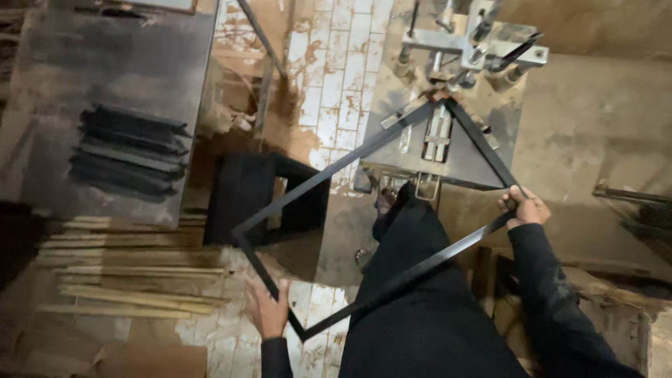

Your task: The person carries black picture frame blanks to a corner-joining machine, positions each frame against the machine's fence, and presses the frame corner into the machine to fasten the joint. They then stack the joined frames on a workbench and repeat the cycle with additional frames.

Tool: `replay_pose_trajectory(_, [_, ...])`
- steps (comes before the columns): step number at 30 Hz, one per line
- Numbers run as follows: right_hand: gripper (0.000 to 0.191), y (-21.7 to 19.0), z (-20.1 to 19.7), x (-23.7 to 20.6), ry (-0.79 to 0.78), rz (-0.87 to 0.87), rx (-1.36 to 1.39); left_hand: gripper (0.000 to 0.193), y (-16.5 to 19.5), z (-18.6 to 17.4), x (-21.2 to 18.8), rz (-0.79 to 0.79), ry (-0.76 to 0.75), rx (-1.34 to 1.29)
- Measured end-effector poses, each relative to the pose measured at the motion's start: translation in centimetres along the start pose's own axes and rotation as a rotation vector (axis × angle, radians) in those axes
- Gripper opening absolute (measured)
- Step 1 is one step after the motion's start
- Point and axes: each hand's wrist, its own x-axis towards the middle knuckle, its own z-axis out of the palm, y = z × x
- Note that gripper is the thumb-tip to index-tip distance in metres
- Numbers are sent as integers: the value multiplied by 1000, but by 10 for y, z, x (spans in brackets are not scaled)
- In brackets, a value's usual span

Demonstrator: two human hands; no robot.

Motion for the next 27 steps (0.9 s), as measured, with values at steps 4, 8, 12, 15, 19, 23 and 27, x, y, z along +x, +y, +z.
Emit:
replay_pose_trajectory(4, [5, 5, -6, 2, -87, -31, 35, 69, -52, 11, -67, -317, -745, -442])
replay_pose_trajectory(8, [16, 2, -2, 0, 41, -69, -83, 64, -54, 19, -82, -325, -800, -935])
replay_pose_trajectory(12, [83, 15, 33, -20, 475, -703, -911, 58, -52, 6, -86, -358, -819, -1012])
replay_pose_trajectory(15, [88, 50, 105, -47, -3, -1164, -1107, 61, -57, -15, -94, -368, -852, -1044])
replay_pose_trajectory(19, [91, 100, 230, -92, -927, -1199, -1423, 59, -84, -46, -100, -353, -787, -1069])
replay_pose_trajectory(23, [54, 93, 303, -115, -1235, -1201, -1349, 50, -124, -102, -67, -284, -633, -898])
replay_pose_trajectory(27, [32, 57, 295, -119, -1213, -986, -997, 49, -149, -191, -18, 31, -287, -600])
